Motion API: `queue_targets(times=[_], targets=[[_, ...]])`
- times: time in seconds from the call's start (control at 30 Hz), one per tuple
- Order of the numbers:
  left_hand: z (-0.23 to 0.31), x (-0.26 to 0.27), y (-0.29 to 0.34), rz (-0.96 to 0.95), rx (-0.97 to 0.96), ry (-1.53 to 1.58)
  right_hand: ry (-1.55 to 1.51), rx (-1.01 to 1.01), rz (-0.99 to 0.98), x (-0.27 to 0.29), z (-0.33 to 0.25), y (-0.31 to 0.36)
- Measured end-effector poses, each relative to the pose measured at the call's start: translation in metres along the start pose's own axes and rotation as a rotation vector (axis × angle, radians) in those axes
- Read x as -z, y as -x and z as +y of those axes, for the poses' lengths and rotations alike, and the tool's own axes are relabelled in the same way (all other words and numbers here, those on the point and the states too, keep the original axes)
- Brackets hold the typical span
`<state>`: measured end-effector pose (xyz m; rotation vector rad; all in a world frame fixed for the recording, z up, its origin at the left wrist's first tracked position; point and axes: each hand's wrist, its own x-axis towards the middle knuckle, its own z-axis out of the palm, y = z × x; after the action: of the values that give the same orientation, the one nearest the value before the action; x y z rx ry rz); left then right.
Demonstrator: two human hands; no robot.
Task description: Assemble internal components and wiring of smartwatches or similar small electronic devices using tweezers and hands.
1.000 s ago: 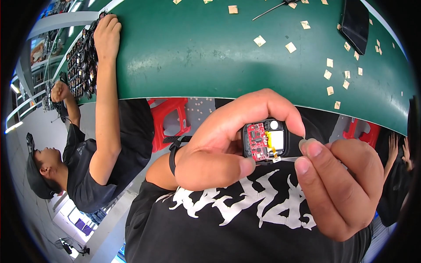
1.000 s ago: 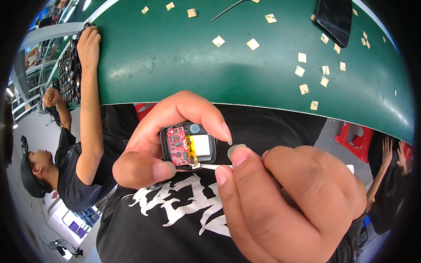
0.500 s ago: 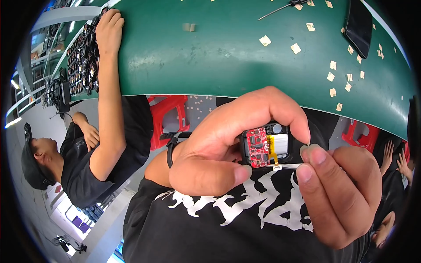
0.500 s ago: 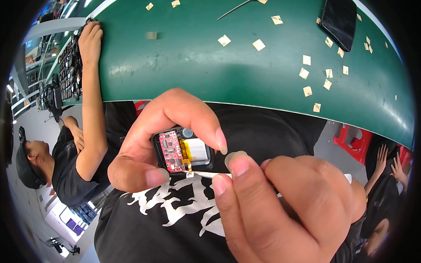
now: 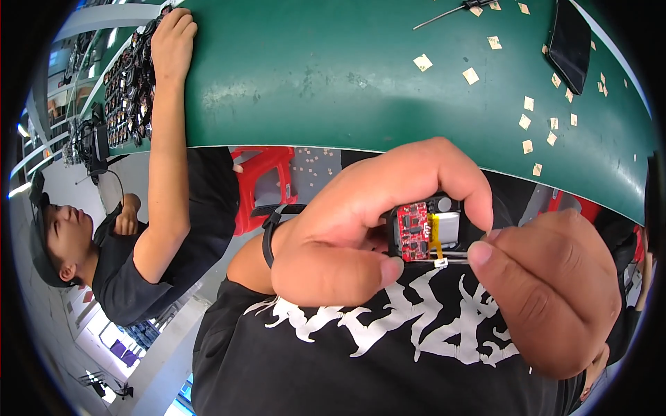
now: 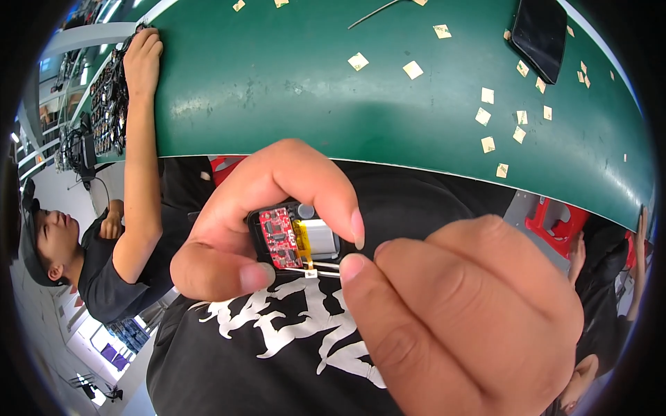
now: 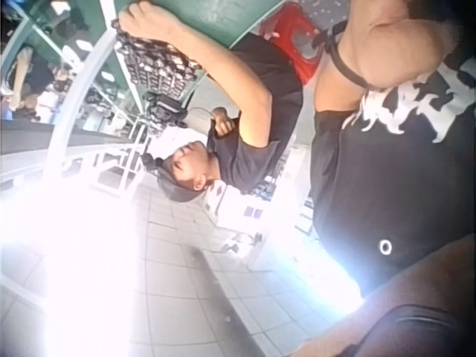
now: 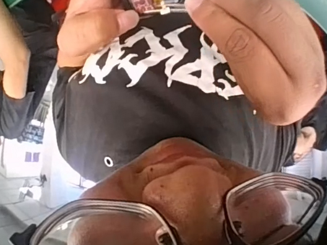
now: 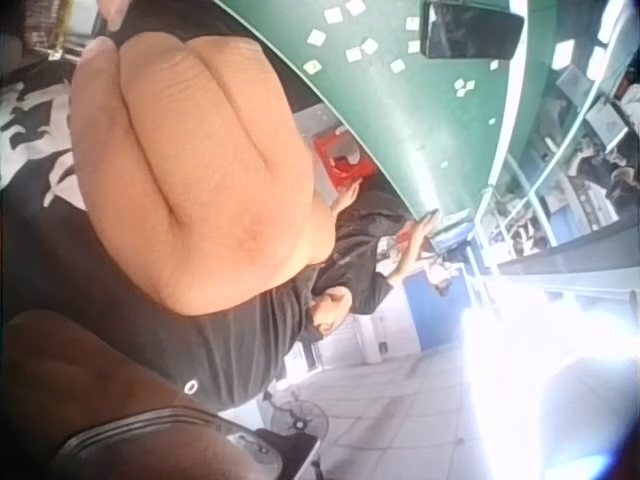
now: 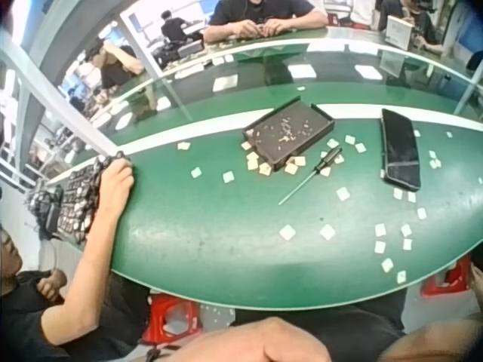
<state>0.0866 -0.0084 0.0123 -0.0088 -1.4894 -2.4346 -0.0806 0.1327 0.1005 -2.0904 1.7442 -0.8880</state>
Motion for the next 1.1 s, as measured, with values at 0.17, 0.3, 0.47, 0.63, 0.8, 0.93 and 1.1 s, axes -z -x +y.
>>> queue_targets(times=[0.17, 0.3, 0.47, 0.63, 0.8, 0.93, 1.1], targets=[[0.013, 0.003, -0.005, -0.007, 0.218, 0.061, -0.022, -0.026, -0.045, 0.01, 0.003, 0.003], [0.016, 0.001, -0.002, 0.055, 0.321, 0.138, 0.071, 0.003, -0.071, 0.019, 0.007, 0.007], [0.02, -0.001, -0.004, 0.07, 0.371, 0.14, 0.116, 0.046, -0.115, 0.018, 0.004, 0.004], [0.016, 0.001, -0.002, 0.05, 0.35, 0.058, 0.139, 0.085, 0.037, -0.004, 0.005, 0.005], [0.005, 0.002, -0.002, -0.045, 0.145, 0.089, 0.075, 0.1, 0.106, -0.013, 0.006, 0.009], [0.005, 0.003, 0.0, -0.066, 0.169, 0.134, -0.02, 0.14, 0.093, -0.015, 0.012, 0.01], [0.009, 0.004, -0.001, -0.102, 0.288, 0.138, -0.041, 0.182, 0.085, -0.014, 0.018, 0.011]])
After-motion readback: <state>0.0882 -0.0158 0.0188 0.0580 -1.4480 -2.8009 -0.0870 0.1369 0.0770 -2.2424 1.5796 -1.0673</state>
